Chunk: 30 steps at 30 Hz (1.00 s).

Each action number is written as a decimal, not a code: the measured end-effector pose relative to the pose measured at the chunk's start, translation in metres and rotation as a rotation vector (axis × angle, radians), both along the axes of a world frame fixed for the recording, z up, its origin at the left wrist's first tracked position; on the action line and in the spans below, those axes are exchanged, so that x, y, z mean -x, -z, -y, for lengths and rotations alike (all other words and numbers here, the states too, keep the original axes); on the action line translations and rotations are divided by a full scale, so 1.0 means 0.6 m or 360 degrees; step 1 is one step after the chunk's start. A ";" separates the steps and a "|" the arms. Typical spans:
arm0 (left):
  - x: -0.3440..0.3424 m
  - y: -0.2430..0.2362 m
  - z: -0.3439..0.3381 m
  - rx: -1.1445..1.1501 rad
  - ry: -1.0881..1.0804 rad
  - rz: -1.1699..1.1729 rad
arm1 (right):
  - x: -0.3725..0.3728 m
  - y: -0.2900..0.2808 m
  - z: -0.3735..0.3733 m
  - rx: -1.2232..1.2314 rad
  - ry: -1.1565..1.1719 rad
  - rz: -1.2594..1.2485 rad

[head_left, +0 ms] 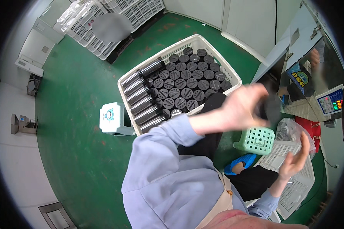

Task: Sorting and packing black cylindrical industrial components into plastic crates after weighing.

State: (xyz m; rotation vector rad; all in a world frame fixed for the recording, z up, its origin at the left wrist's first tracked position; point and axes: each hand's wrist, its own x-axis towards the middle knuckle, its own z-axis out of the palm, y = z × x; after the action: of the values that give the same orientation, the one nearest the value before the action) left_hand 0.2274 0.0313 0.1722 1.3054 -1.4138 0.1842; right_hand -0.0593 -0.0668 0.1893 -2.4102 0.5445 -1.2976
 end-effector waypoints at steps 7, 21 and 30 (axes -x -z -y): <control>-0.369 0.169 -0.104 -0.0926 -0.1112 0.0467 | 0.200 0.108 0.067 -0.0697 0.0573 -0.0089; -0.505 0.334 -0.237 -0.1816 -0.1543 0.0627 | 0.350 0.209 0.074 -0.0853 0.1127 -0.0290; -0.342 0.198 -0.052 -0.0674 -0.0582 0.0701 | 0.630 0.348 0.075 -0.1185 0.2070 0.0215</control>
State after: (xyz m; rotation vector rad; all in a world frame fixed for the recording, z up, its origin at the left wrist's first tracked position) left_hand 0.4326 0.0624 0.0536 1.9625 -1.6230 0.4578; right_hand -0.4374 -0.1118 -0.0195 -1.2031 2.2519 -1.2154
